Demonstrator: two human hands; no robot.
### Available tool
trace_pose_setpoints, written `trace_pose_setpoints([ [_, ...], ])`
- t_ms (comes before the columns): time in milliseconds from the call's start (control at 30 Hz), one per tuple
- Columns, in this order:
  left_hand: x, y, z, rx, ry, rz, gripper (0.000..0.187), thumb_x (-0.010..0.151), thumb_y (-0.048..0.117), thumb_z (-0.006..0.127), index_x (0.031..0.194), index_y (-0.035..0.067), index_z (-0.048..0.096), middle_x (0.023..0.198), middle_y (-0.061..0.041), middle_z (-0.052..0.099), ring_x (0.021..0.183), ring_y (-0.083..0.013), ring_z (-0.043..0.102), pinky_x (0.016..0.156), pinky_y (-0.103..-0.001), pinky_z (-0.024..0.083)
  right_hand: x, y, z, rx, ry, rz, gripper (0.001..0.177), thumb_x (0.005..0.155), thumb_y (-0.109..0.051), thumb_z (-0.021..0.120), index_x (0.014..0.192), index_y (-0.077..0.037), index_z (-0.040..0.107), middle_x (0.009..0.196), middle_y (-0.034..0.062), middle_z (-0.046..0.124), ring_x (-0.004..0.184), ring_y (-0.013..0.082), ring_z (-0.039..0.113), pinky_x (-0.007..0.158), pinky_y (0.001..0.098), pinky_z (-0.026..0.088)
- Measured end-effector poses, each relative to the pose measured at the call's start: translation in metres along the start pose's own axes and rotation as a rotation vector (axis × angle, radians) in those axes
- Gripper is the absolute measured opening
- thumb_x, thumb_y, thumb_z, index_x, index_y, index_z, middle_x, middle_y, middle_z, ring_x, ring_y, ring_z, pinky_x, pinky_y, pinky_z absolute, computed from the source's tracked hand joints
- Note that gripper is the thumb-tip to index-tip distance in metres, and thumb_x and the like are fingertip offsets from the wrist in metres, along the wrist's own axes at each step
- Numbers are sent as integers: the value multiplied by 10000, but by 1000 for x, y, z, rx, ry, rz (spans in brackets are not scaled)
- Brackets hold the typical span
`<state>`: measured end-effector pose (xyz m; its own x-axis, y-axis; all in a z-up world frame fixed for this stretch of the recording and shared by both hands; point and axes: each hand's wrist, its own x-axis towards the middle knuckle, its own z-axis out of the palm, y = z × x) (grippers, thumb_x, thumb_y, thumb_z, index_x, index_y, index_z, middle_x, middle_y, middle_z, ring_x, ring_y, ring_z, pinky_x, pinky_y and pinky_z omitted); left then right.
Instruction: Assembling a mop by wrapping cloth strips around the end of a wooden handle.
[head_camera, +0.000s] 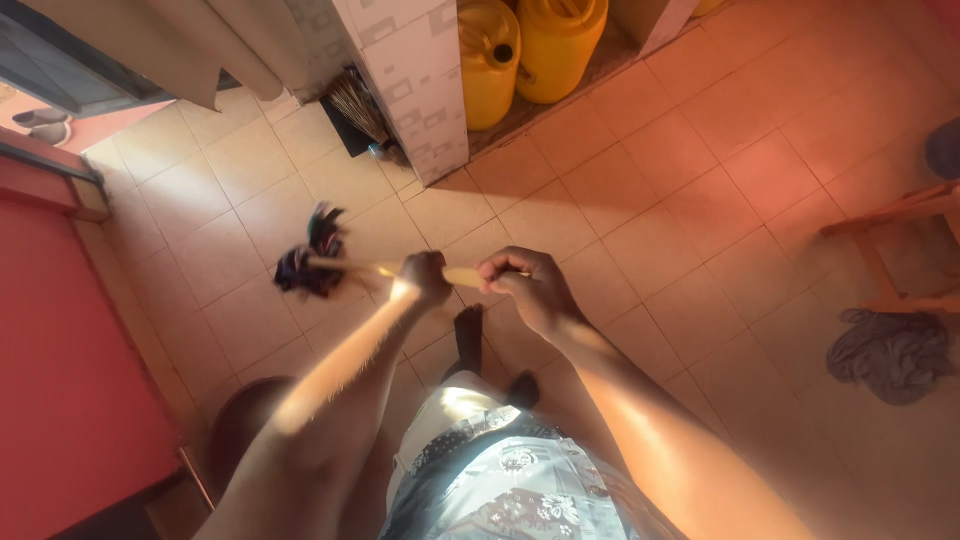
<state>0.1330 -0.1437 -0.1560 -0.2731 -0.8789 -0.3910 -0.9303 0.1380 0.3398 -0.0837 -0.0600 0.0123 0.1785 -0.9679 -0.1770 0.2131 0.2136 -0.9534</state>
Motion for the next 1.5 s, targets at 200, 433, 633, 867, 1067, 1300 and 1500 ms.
trace_pose_setpoints([
  [200,-106,100,-55,-369,-74,-137,347,841,392,794,903,64,700,858,-176,736,798,-330,744,720,-439,594,-39,-61,-8,49,148,10,131,782,-1,501,781,7,631,735,109,657,749,225,672,911,387,565],
  [433,-117,178,-51,-589,12,-87,270,869,327,742,857,64,680,795,-180,720,764,-354,733,671,-439,553,-80,-149,-11,1,182,-201,70,828,-27,501,806,-34,567,626,56,533,629,150,543,895,427,598],
  [633,-91,211,-53,-694,400,451,111,805,110,685,772,35,610,793,-181,672,752,-373,678,650,-427,531,-124,-169,-1,-193,262,-359,75,836,4,507,828,-16,579,710,68,593,648,119,530,787,356,556],
  [867,-57,208,-58,-746,54,570,303,829,214,766,735,-1,573,827,-179,630,913,-330,715,705,-425,533,-132,-110,14,-621,341,-503,130,860,-17,529,836,1,655,751,68,644,666,111,570,700,256,503],
  [1067,-70,229,-66,-411,91,699,231,756,251,729,798,39,647,846,-191,700,848,-397,687,723,-472,542,-134,-135,-4,-383,464,-448,196,875,-49,491,802,30,656,641,45,564,585,112,510,594,269,448],
  [1300,-84,211,-48,-328,87,507,150,838,215,645,775,82,669,786,-177,712,778,-391,701,712,-503,545,-127,-127,-30,-113,499,-421,228,855,-69,445,784,38,634,590,46,494,578,145,507,688,347,540],
  [1500,-96,177,-31,-187,18,393,158,818,217,638,838,84,721,835,-191,717,813,-399,714,717,-499,563,-127,-86,-26,23,536,-257,240,861,-96,457,747,35,623,532,48,460,533,165,482,670,383,533],
])
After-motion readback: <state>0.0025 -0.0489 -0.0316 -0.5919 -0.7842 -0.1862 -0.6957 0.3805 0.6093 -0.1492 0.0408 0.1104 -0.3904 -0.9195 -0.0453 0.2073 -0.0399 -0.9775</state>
